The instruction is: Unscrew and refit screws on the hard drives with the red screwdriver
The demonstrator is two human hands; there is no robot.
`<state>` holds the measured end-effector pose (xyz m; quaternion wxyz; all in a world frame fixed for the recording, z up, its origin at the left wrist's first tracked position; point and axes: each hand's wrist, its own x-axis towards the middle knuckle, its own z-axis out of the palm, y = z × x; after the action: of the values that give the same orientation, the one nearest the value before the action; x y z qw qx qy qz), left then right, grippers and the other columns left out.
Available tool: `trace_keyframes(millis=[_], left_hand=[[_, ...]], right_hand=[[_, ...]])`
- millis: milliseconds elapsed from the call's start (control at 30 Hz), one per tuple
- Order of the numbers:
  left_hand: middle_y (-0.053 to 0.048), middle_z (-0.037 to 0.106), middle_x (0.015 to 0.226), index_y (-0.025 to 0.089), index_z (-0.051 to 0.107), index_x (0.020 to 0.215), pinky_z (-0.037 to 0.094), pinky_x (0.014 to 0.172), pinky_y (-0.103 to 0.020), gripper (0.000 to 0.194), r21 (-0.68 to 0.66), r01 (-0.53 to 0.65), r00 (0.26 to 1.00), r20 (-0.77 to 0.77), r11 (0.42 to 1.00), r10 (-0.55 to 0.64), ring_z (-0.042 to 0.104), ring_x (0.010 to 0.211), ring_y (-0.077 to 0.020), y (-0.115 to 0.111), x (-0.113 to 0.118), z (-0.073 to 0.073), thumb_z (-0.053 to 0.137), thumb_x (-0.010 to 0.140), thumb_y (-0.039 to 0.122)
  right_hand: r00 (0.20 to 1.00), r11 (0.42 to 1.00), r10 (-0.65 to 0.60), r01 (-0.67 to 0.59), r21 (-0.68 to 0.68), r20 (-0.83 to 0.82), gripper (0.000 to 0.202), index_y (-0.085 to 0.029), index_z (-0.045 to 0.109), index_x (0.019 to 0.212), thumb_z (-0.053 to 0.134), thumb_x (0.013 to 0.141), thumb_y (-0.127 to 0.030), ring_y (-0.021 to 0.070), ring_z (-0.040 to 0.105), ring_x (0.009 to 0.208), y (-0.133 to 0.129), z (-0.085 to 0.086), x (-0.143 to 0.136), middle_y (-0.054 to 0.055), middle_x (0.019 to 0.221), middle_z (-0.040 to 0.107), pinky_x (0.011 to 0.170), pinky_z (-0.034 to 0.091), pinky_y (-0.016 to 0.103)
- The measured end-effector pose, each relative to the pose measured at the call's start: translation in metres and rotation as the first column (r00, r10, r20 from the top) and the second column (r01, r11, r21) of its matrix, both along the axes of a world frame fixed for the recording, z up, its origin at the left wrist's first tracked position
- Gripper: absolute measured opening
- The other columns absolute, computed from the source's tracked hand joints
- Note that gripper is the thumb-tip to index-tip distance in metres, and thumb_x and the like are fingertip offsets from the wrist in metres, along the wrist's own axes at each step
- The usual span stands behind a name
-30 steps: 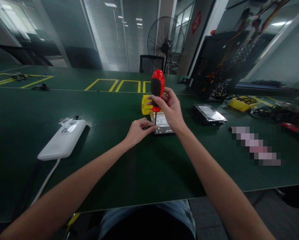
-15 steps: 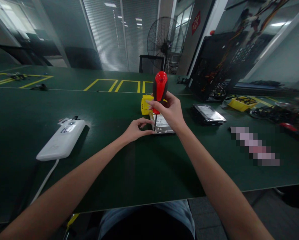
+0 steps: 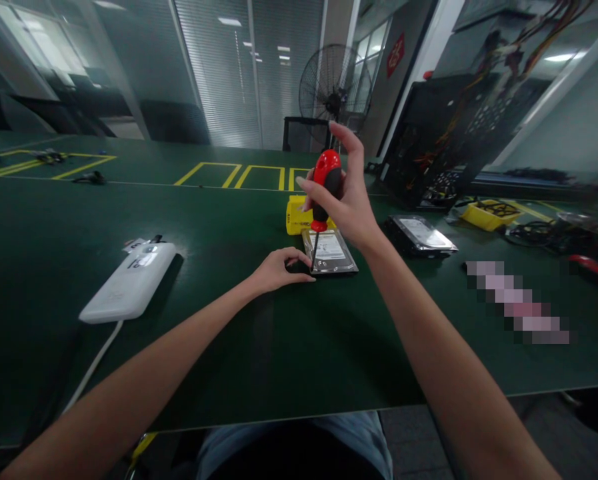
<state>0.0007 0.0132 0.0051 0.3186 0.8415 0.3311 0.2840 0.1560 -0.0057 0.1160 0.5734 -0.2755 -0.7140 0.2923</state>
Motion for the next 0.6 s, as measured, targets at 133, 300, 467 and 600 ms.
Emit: trace_keyframes(millis=[133, 300, 467, 600], left_hand=[[-0.001, 0.059, 0.086, 0.02, 0.064, 0.089, 0.036, 0.063, -0.028, 0.034, -0.019, -0.038, 0.999, -0.012, 0.999, 0.038, 0.048, 0.072, -0.015, -0.002, 0.002, -0.001, 0.068, 0.066, 0.044], [-0.004, 0.064, 0.093, 0.019, 0.067, 0.088, 0.041, 0.071, -0.032, 0.032, -0.104, -0.049, 0.998, 0.021, 0.993, 0.051, 0.056, 0.083, -0.0185, -0.005, 0.007, -0.004, 0.067, 0.068, 0.044], [-0.005, 0.067, 0.099, 0.019, 0.069, 0.088, 0.041, 0.088, -0.039, 0.028, -0.22, -0.017, 0.995, 0.093, 0.975, 0.038, 0.057, 0.098, -0.0203, -0.006, 0.01, -0.003, 0.067, 0.07, 0.041], [-0.007, 0.068, 0.097, 0.019, 0.07, 0.087, 0.042, 0.086, -0.04, 0.029, -0.268, -0.033, 0.994, 0.095, 0.963, 0.06, 0.059, 0.093, -0.0211, -0.007, 0.01, -0.003, 0.068, 0.068, 0.041]], right_hand=[[0.998, 1.0, 0.019, -0.018, -0.008, 0.059, 0.039, -0.03, 0.044, 0.116, 0.058, 0.081, -0.038, 0.0094, 0.058, 0.063, 0.004, 0.011, 0.006, 0.0, 0.095, 0.059, 0.064, 0.052, 0.026], [0.978, 0.981, 0.172, -0.159, -0.113, 0.121, 0.02, -0.021, 0.054, 0.098, 0.049, 0.085, -0.036, 0.0111, 0.06, 0.071, 0.01, 0.024, 0.023, 0.0, 0.085, 0.058, 0.068, 0.052, 0.027], [0.935, 0.941, 0.28, -0.222, -0.257, 0.217, 0.023, -0.017, 0.057, 0.1, 0.053, 0.084, -0.032, 0.0133, 0.061, 0.083, 0.005, 0.041, 0.034, 0.002, 0.088, 0.061, 0.073, 0.052, 0.027], [0.928, 0.941, 0.291, -0.233, -0.246, 0.232, 0.026, -0.016, 0.057, 0.101, 0.055, 0.082, -0.034, 0.0128, 0.061, 0.086, -0.003, 0.045, 0.035, 0.001, 0.087, 0.061, 0.074, 0.052, 0.025]])
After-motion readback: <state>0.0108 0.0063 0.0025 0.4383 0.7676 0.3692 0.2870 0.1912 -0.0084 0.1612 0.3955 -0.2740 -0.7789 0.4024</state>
